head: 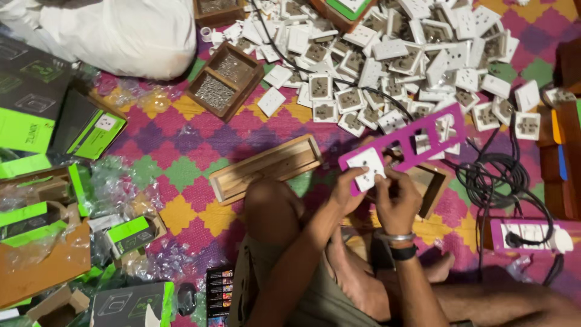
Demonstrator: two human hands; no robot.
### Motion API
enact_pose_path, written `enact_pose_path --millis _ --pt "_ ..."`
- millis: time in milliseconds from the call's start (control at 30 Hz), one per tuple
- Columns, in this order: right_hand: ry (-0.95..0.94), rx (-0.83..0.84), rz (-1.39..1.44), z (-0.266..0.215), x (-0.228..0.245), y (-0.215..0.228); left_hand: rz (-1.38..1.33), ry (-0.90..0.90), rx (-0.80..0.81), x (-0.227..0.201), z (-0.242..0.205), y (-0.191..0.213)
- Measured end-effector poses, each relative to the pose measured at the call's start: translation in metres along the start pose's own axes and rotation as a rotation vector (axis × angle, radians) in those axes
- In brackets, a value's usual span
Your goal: The person assembles electrical outlet strips by inserting white outlet modules into green and pink plastic frames. They secure the modules with screws using a screwdriver, working on multiple units sequentially on a patterned mat.
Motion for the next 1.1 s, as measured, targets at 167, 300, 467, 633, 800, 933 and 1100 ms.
enact_pose_path --millis 167,300,467,633,800,933,1100 --pt "-0.273 0.118 0.156 0.000 -0.013 0.003 -0.040 0.089 -0.164 0.001 0.003 0.000" --pt "-0.313 0.121 0.217 -0.007 -0.027 0.002 0.081 0.082 -0.112 0.010 0.003 0.015" --pt "-0.213 -0.169 0.140 -0.010 -0.080 0.025 -0.181 0.048 -0.337 0.004 0.016 0.049" --pt "0.129 -0.058 -0.533 -0.008 -0.161 0.067 -0.097 -0.116 -0.195 -0.020 0.017 0.053" --pt "-0.194 0.230 -0.510 -0.004 -0.200 0.059 -0.191 -0.088 -0.188 -0.028 0.009 0.023" --pt "-0.188 0.187 -0.526 -0.005 -0.192 0.060 -0.158 -0.018 -0.138 -0.036 -0.006 0.011" --pt "-0.136 0.168 -0.539 0.015 -0.180 0.061 -0.204 0.030 -0.184 -0.029 -0.010 0.016"
Point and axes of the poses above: each hand's wrist, its own z-axis towards the middle knuckle, its own y-axis out of the back of the hand, x = y × z, the point moved 1 cm from there along z, towards the middle knuckle, and after that the axes turned 11 degrees about -x, right-handed, at the moved point
